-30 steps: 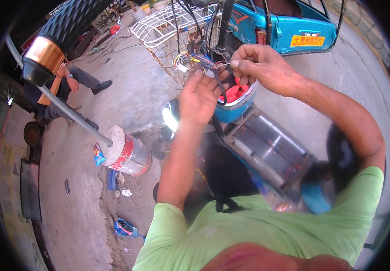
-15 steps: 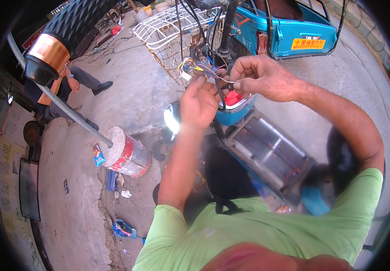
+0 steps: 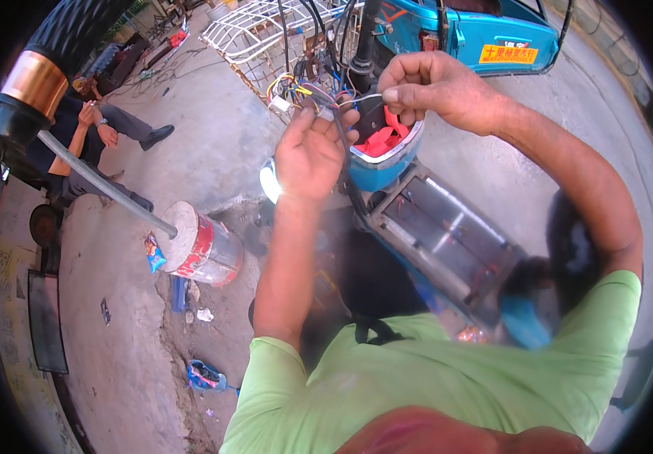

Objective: The person works on the wiring of an electric scooter, stripping wires with a tool and connecting them into a plastic harness.

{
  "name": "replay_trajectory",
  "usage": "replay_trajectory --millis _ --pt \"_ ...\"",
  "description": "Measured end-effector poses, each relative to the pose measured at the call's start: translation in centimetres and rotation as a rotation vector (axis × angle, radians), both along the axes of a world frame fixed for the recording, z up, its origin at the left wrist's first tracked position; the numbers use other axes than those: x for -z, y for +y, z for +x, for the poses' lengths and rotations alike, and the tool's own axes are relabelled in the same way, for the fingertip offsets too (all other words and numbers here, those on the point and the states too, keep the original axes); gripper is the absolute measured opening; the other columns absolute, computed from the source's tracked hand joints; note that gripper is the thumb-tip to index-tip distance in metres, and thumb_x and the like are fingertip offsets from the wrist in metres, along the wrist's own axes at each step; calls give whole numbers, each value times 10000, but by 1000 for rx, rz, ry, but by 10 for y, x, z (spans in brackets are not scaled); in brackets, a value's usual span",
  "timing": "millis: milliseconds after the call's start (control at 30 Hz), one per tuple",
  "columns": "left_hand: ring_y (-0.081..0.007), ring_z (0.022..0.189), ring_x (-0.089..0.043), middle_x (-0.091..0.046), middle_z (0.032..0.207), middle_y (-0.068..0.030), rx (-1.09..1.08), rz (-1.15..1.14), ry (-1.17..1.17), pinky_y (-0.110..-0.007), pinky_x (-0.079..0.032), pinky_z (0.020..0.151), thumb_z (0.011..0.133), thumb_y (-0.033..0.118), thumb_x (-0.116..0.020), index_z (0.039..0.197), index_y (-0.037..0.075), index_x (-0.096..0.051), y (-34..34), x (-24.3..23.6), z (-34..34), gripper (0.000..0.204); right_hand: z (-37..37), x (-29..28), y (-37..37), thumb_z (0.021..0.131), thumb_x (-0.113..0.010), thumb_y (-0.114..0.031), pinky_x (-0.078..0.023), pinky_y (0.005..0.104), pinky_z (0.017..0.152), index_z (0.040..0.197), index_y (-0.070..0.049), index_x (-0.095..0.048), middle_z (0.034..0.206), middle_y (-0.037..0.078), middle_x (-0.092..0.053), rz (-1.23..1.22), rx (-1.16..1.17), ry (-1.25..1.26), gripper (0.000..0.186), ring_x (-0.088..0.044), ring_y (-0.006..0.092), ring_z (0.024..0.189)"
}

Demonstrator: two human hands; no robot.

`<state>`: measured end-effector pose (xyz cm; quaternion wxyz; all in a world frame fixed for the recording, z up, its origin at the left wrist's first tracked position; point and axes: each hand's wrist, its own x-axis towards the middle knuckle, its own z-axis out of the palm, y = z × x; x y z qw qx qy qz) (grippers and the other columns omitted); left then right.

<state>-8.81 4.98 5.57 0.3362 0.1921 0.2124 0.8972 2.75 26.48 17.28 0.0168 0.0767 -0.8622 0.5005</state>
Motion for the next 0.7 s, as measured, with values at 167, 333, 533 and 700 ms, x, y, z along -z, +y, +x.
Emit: replay_trajectory --millis 167,333,533,700 --pt "-367 1134 -675 -668 1284 -223 -93 -105 173 -485 -553 916 1062 238 -476 1367 45 -528 -10 2 3 365 -2 3 2 998 -667 -314 -530 239 739 1097 -53 -702 925 14 -710 -16 58 114 282 -686 94 821" --pt "-356 1108 -688 -669 1255 -256 -388 -367 392 -437 -565 902 1044 179 -513 1379 -18 -520 -43 -1 22 388 -10 -7 11 1038 -566 -193 -542 293 746 1099 -58 -627 985 36 -705 -212 53 49 160 -665 134 837" --pt "-252 778 -697 -727 891 -178 -377 -401 457 -359 -566 757 1021 139 -566 1075 -48 -691 -69 43 50 232 -10 2 7 1032 -592 -224 -536 285 811 1107 -80 -612 1075 68 -724 -243 115 -19 163 -694 153 935" --pt "-194 701 -632 -667 776 -96 -233 -217 496 -326 -505 676 1009 121 -599 1019 -30 -685 -149 119 39 174 -4 7 -11 990 -653 -212 -563 311 785 1062 -66 -613 993 85 -708 -139 181 97 168 -684 161 838"
